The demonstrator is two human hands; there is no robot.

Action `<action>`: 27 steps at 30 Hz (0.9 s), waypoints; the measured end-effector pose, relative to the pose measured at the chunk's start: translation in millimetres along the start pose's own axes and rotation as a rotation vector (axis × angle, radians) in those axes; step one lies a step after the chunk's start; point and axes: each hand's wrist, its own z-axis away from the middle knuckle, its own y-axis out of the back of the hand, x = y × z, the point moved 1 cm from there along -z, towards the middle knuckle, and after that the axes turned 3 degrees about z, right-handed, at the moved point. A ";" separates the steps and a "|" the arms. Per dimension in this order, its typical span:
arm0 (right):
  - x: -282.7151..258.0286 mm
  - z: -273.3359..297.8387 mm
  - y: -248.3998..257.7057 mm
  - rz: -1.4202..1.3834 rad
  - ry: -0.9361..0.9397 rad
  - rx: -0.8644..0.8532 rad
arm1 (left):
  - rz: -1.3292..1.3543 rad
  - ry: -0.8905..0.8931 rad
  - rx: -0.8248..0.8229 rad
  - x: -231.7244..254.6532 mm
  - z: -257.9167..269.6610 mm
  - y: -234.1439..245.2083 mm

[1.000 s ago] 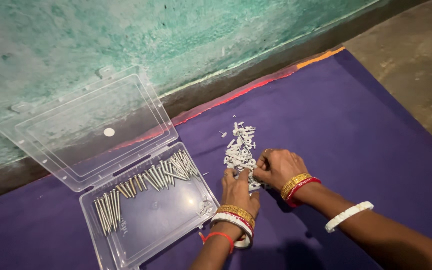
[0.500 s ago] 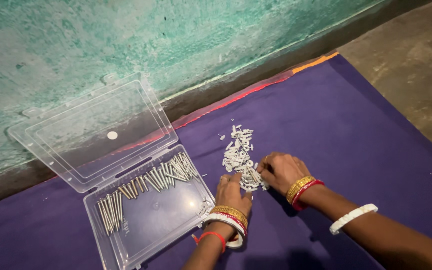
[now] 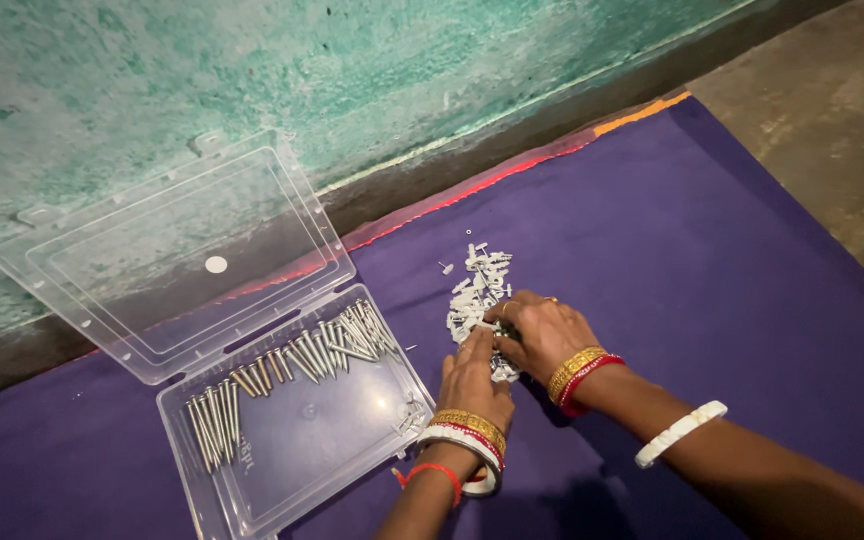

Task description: The person sorts long metal nails and white plastic washers by hand on a purple cloth, picking individual items from a pile and placing the nails into specific compartments of a transparent plastic box.

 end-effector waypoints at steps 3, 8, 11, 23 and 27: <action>2.7 -2.3 -3.8 0.037 -0.006 -0.033 | 0.058 0.038 -0.024 4.0 0.6 3.8; 1.6 -3.1 -5.3 0.046 -0.099 -0.071 | 0.130 0.007 0.085 2.0 1.8 6.0; 1.3 -0.3 0.6 -0.042 -0.133 -0.040 | 0.261 0.039 0.159 1.3 3.2 10.1; -7.5 8.7 16.8 -0.152 -0.222 -0.023 | 0.536 0.224 0.234 -1.1 21.9 55.0; -13.3 5.2 14.9 -0.234 -0.206 0.122 | 0.557 0.173 0.247 -8.8 22.3 54.2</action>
